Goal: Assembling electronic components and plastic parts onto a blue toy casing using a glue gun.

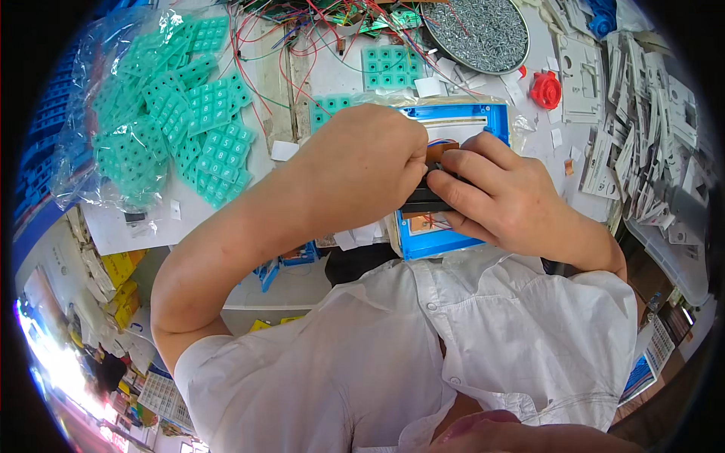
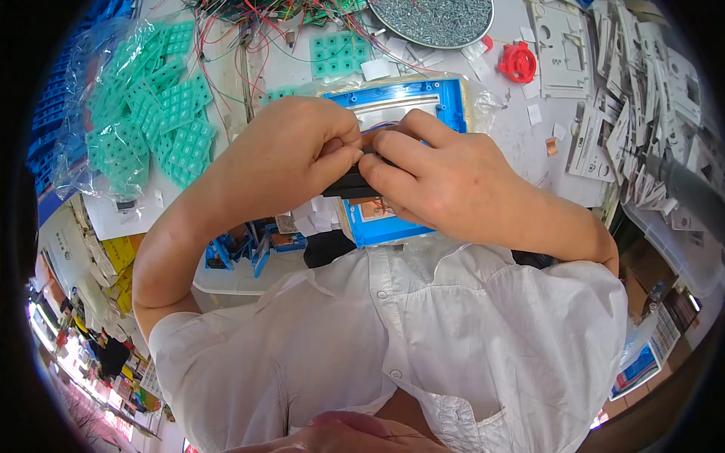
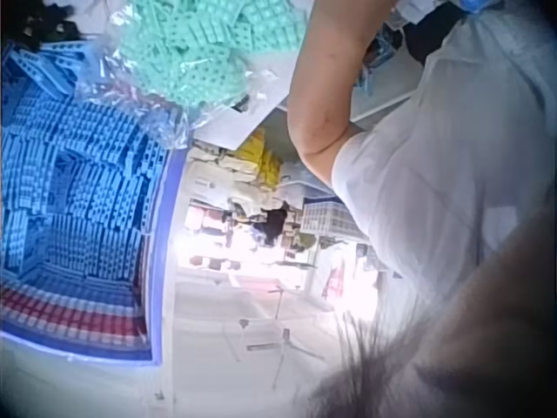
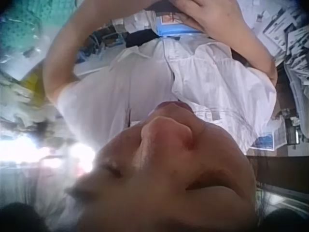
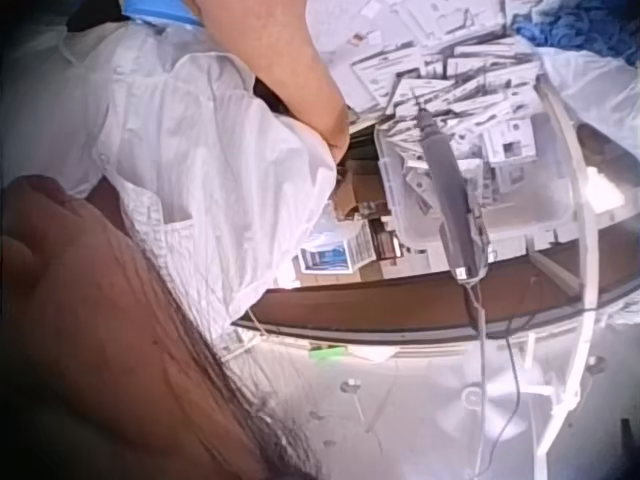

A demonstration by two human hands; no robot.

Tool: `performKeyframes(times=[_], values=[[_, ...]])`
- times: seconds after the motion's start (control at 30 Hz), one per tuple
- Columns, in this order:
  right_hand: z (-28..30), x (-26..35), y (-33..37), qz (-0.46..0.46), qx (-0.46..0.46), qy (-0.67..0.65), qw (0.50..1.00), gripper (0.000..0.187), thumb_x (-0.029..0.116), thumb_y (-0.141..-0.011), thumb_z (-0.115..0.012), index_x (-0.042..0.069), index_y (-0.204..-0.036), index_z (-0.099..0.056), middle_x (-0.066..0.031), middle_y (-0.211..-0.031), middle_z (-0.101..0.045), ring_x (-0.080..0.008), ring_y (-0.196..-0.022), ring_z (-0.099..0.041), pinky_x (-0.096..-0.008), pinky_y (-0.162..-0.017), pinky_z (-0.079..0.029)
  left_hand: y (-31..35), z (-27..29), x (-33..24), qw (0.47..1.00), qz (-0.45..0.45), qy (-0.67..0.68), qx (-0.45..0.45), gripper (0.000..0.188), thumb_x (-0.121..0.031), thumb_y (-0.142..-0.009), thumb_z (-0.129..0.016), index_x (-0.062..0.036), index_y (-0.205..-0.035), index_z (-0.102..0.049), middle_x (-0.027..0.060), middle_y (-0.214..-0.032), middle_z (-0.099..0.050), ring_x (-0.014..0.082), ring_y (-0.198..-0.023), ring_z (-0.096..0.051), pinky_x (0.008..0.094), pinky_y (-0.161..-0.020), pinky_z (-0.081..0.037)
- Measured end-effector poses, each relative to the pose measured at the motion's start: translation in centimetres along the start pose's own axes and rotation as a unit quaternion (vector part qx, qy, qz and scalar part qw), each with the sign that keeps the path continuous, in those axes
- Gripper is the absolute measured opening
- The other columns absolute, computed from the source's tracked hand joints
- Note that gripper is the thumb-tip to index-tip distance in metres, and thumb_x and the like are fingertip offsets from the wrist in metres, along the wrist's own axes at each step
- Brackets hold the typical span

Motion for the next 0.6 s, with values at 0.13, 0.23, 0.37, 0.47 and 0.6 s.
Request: performKeyframes(times=[0.13, 0.23, 0.37, 0.47, 0.6], values=[[-0.1, -0.4, 0.4, -0.003, -0.004, -0.026, 1.000, 0.053, 0.027, -0.076, -0.078, 0.005, -0.122, -0.063, -0.0058, -0.117, -0.064, -0.0236, -0.102, -0.062, -0.0301, -0.061, -0.057, 0.1, 0.2, -0.4, 0.999, 0.010, -0.031, -0.008, 0.018, -0.016, -0.087, -0.068, -0.0003, -0.079, -0.067, 0.0177, -0.071, -0.064, 0.0340, -0.067, -0.063, 0.0450, -0.063, -0.047], [0.3, -0.7, 0.9, -0.036, -0.044, -0.059, 0.997, 0.060, 0.023, -0.074, -0.081, 0.005, -0.128, -0.059, -0.0060, -0.116, -0.066, -0.0268, -0.099, -0.063, -0.0337, -0.065, -0.057, -0.9, 0.9, -0.5, 0.996, -0.034, -0.022, 0.082, 0.015, -0.016, -0.087, -0.068, -0.0014, -0.086, -0.071, 0.0164, -0.073, -0.066, 0.0343, -0.066, -0.062, 0.0424, -0.062, -0.048], [0.2, -1.5, 1.9, -0.064, -0.088, -0.115, 0.987, 0.070, 0.010, -0.068, -0.087, 0.003, -0.130, -0.055, -0.0128, -0.106, -0.066, -0.0339, -0.089, -0.063, -0.0385, -0.066, -0.055, -6.9, 5.8, -1.2, 0.993, -0.032, -0.115, 0.009, 0.015, -0.018, -0.087, -0.067, -0.0049, -0.087, -0.075, 0.0126, -0.079, -0.071, 0.0304, -0.078, -0.068, 0.0456, -0.076, -0.050], [0.0, -1.1, 1.9, -0.062, -0.099, -0.127, 0.985, 0.071, 0.010, -0.068, -0.088, 0.004, -0.130, -0.054, -0.0122, -0.105, -0.067, -0.0341, -0.089, -0.064, -0.0386, -0.066, -0.055, -11.8, 5.6, 0.0, 0.961, -0.055, -0.255, -0.094, 0.019, -0.018, -0.085, -0.063, -0.0048, -0.083, -0.078, 0.0140, -0.080, -0.073, 0.0318, -0.084, -0.072, 0.0511, -0.078, -0.052], [0.0, -0.7, 2.1, -0.063, -0.117, -0.116, 0.984, 0.073, 0.013, -0.072, -0.086, 0.009, -0.136, -0.051, -0.0080, -0.108, -0.068, -0.0314, -0.091, -0.064, -0.0387, -0.064, -0.056, -16.4, 3.1, 2.7, 0.886, -0.051, -0.420, -0.189, 0.020, -0.016, -0.085, -0.061, -0.0061, -0.085, -0.079, 0.0154, -0.084, -0.074, 0.0337, -0.083, -0.071, 0.0510, -0.080, -0.052]])
Point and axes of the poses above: each hand's wrist, its own y-axis away from the middle knuckle, its own z-axis out of the back of the hand, x = y × z, the point moved 7 cm from there along -y, towards the middle knuckle
